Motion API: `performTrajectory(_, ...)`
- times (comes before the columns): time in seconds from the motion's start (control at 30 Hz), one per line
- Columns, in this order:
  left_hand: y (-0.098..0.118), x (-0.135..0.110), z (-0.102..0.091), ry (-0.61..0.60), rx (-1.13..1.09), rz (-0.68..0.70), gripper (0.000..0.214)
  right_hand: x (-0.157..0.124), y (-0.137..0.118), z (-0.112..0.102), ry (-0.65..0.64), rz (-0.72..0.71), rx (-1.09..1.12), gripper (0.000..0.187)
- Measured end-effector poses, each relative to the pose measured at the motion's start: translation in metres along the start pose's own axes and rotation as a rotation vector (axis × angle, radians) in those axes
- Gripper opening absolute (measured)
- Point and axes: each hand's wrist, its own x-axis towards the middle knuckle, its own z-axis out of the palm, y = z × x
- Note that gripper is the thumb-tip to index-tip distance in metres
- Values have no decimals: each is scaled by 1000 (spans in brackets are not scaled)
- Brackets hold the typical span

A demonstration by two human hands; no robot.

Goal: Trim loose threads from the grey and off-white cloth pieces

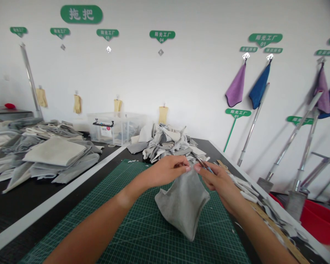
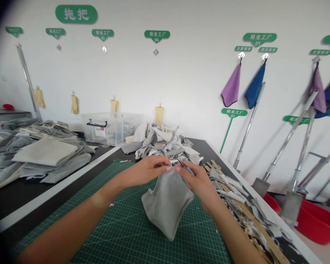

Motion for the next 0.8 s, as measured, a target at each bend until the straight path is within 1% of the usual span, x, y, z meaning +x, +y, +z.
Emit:
performTrajectory(0.17, 0, 0, 1, -17, 7, -1, 25, 0, -3, 1, -13, -12, -100, 40)
performTrajectory(0.4, 9, -2, 1, -47, 30, -15, 27, 3, 5, -1, -4, -78, -188, 37)
performTrajectory(0.57, 3, -2, -1, -107, 58, -43, 24, 3, 5, -3, 13, -89, -239, 36)
performTrajectory(0.67, -4, -2, -1, -155, 88, -69, 25, 3, 2, -6, 101, -121, -276, 36)
performTrajectory(0.73, -9, -2, -1, -158, 151, -71, 27, 3, 0, -10, 181, -144, -289, 38)
performTrajectory(0.8, -15, -1, 0, -152, 234, -63, 31, 2, -2, -15, 251, -135, -298, 41)
